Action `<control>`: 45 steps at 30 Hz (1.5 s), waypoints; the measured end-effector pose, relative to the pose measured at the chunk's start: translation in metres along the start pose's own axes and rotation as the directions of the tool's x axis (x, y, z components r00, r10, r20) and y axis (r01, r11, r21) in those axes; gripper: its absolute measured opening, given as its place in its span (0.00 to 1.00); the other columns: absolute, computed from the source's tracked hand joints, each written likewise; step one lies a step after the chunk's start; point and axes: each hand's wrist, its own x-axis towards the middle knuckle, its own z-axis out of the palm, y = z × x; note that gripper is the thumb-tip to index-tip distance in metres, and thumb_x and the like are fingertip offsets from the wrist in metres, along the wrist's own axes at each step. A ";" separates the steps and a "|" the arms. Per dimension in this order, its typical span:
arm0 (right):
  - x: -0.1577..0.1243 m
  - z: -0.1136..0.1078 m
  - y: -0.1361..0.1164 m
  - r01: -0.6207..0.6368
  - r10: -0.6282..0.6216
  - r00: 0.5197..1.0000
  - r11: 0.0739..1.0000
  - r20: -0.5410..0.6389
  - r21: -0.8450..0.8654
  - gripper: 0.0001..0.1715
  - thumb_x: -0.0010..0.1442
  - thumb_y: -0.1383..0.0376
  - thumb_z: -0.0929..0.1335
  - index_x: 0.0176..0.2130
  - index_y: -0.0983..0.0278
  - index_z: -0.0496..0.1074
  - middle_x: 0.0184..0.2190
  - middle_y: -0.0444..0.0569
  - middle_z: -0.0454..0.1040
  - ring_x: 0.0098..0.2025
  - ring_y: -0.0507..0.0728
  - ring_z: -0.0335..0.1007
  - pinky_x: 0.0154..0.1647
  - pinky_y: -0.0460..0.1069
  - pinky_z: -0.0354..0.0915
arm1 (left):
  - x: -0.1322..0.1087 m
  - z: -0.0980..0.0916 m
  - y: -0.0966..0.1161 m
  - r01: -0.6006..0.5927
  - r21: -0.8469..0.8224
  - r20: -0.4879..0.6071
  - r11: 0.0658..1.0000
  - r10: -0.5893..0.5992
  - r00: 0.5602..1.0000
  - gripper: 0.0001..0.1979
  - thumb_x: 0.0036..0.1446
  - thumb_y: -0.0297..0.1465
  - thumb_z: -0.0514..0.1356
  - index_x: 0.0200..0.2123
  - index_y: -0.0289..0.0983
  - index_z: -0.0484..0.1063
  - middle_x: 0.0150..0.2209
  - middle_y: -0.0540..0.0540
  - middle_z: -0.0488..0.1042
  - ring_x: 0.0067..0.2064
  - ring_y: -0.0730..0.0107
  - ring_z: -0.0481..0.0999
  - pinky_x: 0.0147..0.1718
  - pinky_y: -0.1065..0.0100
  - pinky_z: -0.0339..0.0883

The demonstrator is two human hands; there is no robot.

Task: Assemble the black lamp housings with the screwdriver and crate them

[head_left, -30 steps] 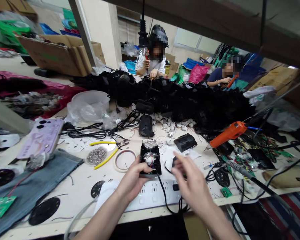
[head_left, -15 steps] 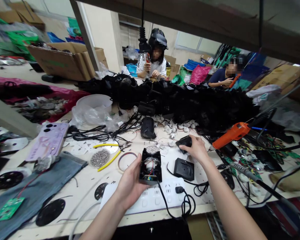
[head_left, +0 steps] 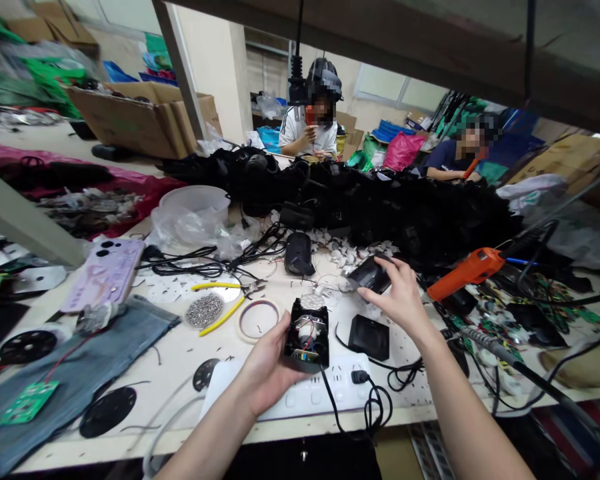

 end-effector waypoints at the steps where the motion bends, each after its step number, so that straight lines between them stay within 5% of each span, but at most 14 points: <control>1: -0.006 -0.008 -0.012 0.082 -0.084 0.996 0.992 0.012 0.097 0.39 0.49 0.53 0.73 0.57 0.61 0.65 0.58 0.57 0.59 0.63 0.67 0.52 0.63 0.62 0.51 | 0.000 0.000 0.000 0.018 0.011 -0.006 1.000 -0.018 1.000 0.19 0.61 0.42 0.55 0.45 0.33 0.72 0.34 0.41 0.79 0.33 0.58 0.79 0.36 0.53 0.73; 5: -0.030 -0.027 -0.057 0.240 -0.353 0.906 0.883 0.233 0.403 0.42 0.46 0.55 0.76 0.57 0.55 0.65 0.59 0.53 0.60 0.63 0.64 0.56 0.62 0.61 0.55 | 0.000 0.001 -0.001 0.056 0.039 0.012 0.998 -0.057 0.998 0.22 0.62 0.44 0.53 0.47 0.31 0.71 0.35 0.38 0.79 0.34 0.53 0.79 0.38 0.48 0.72; 9: -0.041 -0.024 -0.075 0.280 -0.440 0.853 0.840 0.282 0.464 0.44 0.43 0.58 0.77 0.57 0.57 0.65 0.59 0.54 0.58 0.63 0.63 0.55 0.63 0.60 0.56 | 0.001 0.002 -0.004 0.070 0.032 0.093 0.997 -0.072 0.993 0.24 0.63 0.45 0.51 0.49 0.31 0.70 0.38 0.36 0.79 0.34 0.53 0.79 0.37 0.50 0.72; 16: -0.039 -0.017 -0.068 0.225 -0.417 0.852 0.838 0.317 0.496 0.43 0.42 0.60 0.78 0.56 0.55 0.66 0.57 0.52 0.59 0.62 0.63 0.56 0.62 0.60 0.57 | 0.004 0.003 -0.006 0.077 0.010 0.138 0.997 -0.078 0.987 0.26 0.62 0.46 0.51 0.52 0.31 0.68 0.43 0.33 0.78 0.34 0.55 0.78 0.37 0.52 0.70; 45: -0.045 -0.015 -0.060 0.135 -0.345 0.862 0.862 0.371 0.488 0.39 0.43 0.59 0.77 0.55 0.56 0.67 0.58 0.53 0.58 0.63 0.64 0.54 0.64 0.61 0.54 | 0.007 0.005 -0.013 0.077 0.061 0.096 0.995 -0.083 0.992 0.26 0.62 0.48 0.50 0.42 0.32 0.74 0.37 0.37 0.79 0.30 0.57 0.78 0.33 0.54 0.72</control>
